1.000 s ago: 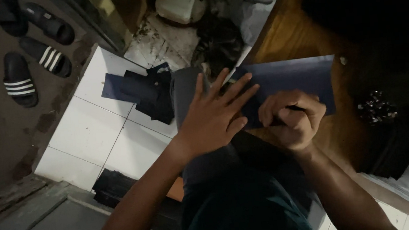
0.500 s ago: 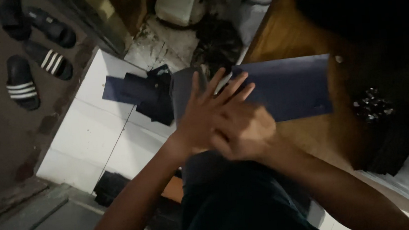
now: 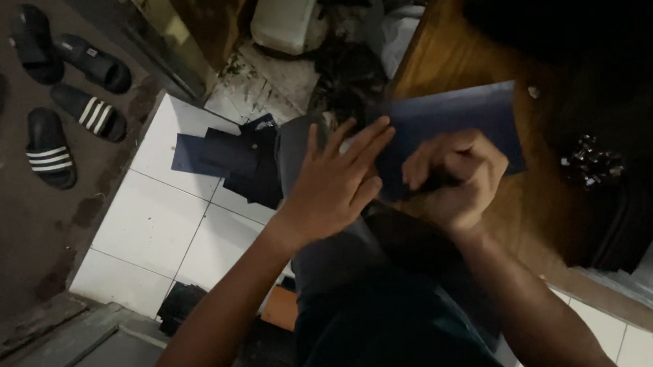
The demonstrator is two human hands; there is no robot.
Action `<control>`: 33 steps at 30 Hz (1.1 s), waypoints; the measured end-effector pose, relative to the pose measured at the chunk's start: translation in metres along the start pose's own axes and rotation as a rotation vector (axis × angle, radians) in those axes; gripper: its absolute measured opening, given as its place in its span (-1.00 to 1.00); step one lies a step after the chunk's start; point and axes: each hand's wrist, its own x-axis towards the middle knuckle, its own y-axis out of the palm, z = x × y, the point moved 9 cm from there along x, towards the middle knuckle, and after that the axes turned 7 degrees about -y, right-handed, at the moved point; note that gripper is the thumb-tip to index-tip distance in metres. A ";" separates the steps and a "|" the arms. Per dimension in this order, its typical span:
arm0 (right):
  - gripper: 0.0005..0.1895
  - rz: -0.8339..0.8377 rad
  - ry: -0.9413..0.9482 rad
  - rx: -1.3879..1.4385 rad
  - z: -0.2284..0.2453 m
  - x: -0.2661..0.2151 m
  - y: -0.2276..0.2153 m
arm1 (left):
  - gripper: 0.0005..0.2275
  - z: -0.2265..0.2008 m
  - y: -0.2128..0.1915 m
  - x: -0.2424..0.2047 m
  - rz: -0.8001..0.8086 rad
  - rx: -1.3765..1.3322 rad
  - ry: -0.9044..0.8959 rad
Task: Inspecting and folding black leather pieces at a workbench in preparation for assembly.
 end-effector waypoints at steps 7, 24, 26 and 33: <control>-0.85 0.329 -0.101 -0.457 0.007 0.002 0.044 | -0.51 -0.003 -0.007 0.001 -0.032 0.065 0.031; -0.79 0.443 -0.087 -0.345 0.010 0.006 0.056 | -0.55 -0.014 -0.013 -0.007 -0.199 0.140 0.057; -0.70 0.445 -0.116 -0.340 0.016 0.010 0.060 | -0.56 -0.017 -0.016 -0.007 -0.154 0.103 0.031; -0.58 0.405 -0.580 -0.963 0.096 -0.003 0.019 | -0.57 -0.024 -0.026 -0.012 -0.217 0.065 0.035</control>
